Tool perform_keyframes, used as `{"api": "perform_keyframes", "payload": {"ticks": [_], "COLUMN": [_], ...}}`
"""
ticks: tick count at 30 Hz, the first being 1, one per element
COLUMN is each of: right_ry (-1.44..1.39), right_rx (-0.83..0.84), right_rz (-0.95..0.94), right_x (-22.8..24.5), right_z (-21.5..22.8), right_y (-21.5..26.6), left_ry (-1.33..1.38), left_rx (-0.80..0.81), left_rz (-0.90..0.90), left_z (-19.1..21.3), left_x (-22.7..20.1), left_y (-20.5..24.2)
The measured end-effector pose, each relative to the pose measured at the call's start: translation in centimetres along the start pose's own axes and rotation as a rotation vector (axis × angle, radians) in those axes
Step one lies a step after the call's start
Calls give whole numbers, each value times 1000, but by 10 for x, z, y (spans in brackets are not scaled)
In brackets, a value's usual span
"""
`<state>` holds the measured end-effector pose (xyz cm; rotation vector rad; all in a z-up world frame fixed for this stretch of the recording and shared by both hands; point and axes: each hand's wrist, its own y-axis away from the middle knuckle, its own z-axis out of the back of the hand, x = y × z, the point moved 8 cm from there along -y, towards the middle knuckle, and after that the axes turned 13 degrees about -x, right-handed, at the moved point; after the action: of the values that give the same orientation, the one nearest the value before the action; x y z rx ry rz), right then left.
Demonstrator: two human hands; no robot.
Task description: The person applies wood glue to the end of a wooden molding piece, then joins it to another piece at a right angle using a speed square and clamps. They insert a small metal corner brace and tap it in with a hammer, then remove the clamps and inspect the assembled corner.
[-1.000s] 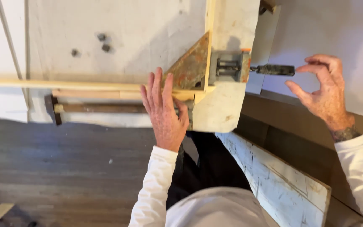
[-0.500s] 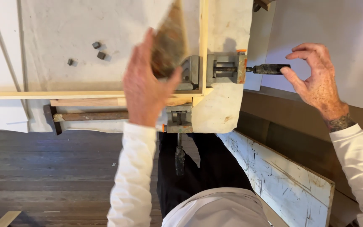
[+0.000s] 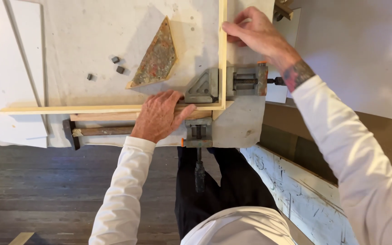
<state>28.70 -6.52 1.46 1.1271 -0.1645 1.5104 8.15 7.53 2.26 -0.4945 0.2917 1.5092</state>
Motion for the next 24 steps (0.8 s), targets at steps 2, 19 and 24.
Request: {"api": "perform_keyframes", "payload": {"ticks": [2, 19, 24], "right_ry": [-141, -423, -276], "right_rx": [19, 142, 303], "right_rz": [-105, 468, 898], "right_x": [-7, 267, 396], "right_z": [-9, 71, 42], "right_y": [-7, 154, 296], "left_ry": [-1, -369, -747], "left_rx": [32, -288, -621], "left_rz": [9, -217, -183], "left_z": [-2, 295, 437], "left_x": [2, -148, -201], "left_y": [2, 47, 158]}}
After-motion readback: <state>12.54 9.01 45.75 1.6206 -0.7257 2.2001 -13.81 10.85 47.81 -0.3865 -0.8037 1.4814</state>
